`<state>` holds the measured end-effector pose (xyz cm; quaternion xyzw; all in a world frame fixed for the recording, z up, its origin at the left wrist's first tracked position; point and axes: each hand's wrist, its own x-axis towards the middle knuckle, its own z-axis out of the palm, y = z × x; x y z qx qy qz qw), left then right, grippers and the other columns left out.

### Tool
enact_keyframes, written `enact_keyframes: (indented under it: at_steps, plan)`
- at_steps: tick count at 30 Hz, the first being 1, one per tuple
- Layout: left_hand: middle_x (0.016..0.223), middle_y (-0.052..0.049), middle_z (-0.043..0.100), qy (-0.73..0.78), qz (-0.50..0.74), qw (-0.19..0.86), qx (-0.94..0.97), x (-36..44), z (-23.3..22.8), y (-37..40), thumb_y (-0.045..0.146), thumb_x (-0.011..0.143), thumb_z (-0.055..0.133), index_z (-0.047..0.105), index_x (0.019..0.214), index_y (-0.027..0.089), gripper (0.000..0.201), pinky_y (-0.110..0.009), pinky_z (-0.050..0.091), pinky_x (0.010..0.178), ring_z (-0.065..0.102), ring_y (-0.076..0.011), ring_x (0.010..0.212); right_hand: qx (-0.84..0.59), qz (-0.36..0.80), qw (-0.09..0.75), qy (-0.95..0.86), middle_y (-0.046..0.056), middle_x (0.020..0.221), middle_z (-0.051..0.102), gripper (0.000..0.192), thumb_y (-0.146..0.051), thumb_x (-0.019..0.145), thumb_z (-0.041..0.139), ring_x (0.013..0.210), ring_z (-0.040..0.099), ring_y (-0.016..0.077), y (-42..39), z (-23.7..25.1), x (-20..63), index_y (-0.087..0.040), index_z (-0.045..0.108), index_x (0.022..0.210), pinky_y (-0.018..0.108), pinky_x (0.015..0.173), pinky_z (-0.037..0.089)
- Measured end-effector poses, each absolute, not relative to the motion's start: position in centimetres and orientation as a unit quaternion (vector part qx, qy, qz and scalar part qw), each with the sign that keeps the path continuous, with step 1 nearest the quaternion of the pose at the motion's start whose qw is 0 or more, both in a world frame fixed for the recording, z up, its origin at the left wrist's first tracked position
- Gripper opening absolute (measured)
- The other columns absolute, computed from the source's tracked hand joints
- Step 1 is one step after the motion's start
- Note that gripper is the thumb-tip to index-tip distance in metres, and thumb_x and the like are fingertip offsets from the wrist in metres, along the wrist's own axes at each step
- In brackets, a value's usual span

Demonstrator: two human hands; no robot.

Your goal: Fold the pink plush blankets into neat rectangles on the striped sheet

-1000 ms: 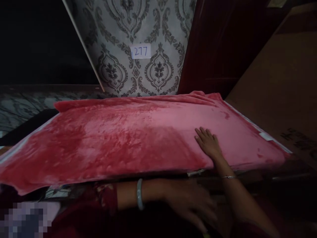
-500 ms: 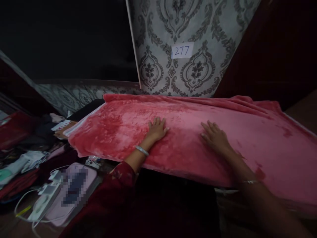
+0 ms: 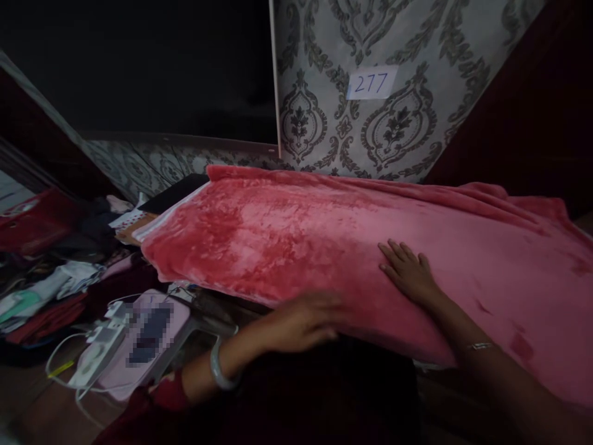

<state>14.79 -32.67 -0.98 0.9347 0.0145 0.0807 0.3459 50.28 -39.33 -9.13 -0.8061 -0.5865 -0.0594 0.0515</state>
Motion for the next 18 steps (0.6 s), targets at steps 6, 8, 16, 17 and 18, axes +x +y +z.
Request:
enact_keyframes:
  at_steps: [6, 8, 16, 17, 18]
  plan:
    - [0.165, -0.014, 0.031, 0.417, 0.096, 0.11, 0.897, 10.2, -1.5, -21.4, 0.033, 0.101, 0.044, 0.04, 0.156, 0.02, 0.057, -0.054, 0.023, 0.125, 0.026, -0.0281, 0.154, -0.714, -0.001, 0.089, -0.695, 0.008, 0.166, 0.028, 0.061, -0.049, 0.104, 0.026, 0.153, 0.025, 0.0288, -31.9, -5.1, 44.3, -0.027, 0.031, 0.16, 0.054, 0.12, 0.03]
    - [0.167, -0.014, 0.026, 0.48, 0.07, 0.074, 0.871, 8.1, -1.8, -19.2, 0.033, 0.102, 0.04, 0.036, 0.157, 0.019, 0.057, -0.057, 0.02, 0.124, 0.02, -0.0281, 0.156, -0.666, 0.021, 0.098, -0.739, 0.008, 0.168, 0.024, 0.061, -0.05, 0.104, 0.027, 0.155, 0.02, 0.0283, -28.6, -4.2, 41.1, -0.026, 0.029, 0.161, 0.055, 0.121, 0.026]
    - [0.167, -0.007, 0.027, 0.544, 0.03, 0.004, 0.838, 4.3, -4.2, -18.6, 0.043, 0.104, 0.031, 0.034, 0.159, 0.029, 0.057, -0.062, 0.016, 0.124, 0.021, -0.0282, 0.156, -0.646, 0.067, 0.058, -0.758, 0.013, 0.169, 0.016, 0.064, -0.05, 0.105, 0.035, 0.156, 0.012, 0.032, -21.0, -4.1, 32.5, -0.023, 0.025, 0.162, 0.059, 0.123, 0.017]
    - [0.167, -0.007, 0.028, 0.543, 0.034, 0.002, 0.839, 4.3, -4.4, -18.7, 0.043, 0.104, 0.031, 0.035, 0.158, 0.029, 0.057, -0.061, 0.017, 0.124, 0.022, -0.0281, 0.155, -0.634, 0.074, 0.05, -0.768, 0.013, 0.169, 0.016, 0.065, -0.051, 0.104, 0.038, 0.156, 0.01, 0.0326, -21.8, -4.2, 31.6, -0.023, 0.027, 0.161, 0.059, 0.123, 0.015]
    - [0.167, -0.007, 0.028, 0.541, 0.039, 0.003, 0.84, 4.2, -4.6, -18.7, 0.043, 0.104, 0.031, 0.035, 0.158, 0.029, 0.056, -0.061, 0.017, 0.124, 0.022, -0.0282, 0.155, -0.605, 0.087, 0.044, -0.79, 0.013, 0.169, 0.015, 0.066, -0.053, 0.103, 0.041, 0.156, 0.008, 0.033, -23.1, -4.3, 30.6, -0.024, 0.028, 0.161, 0.059, 0.123, 0.012]
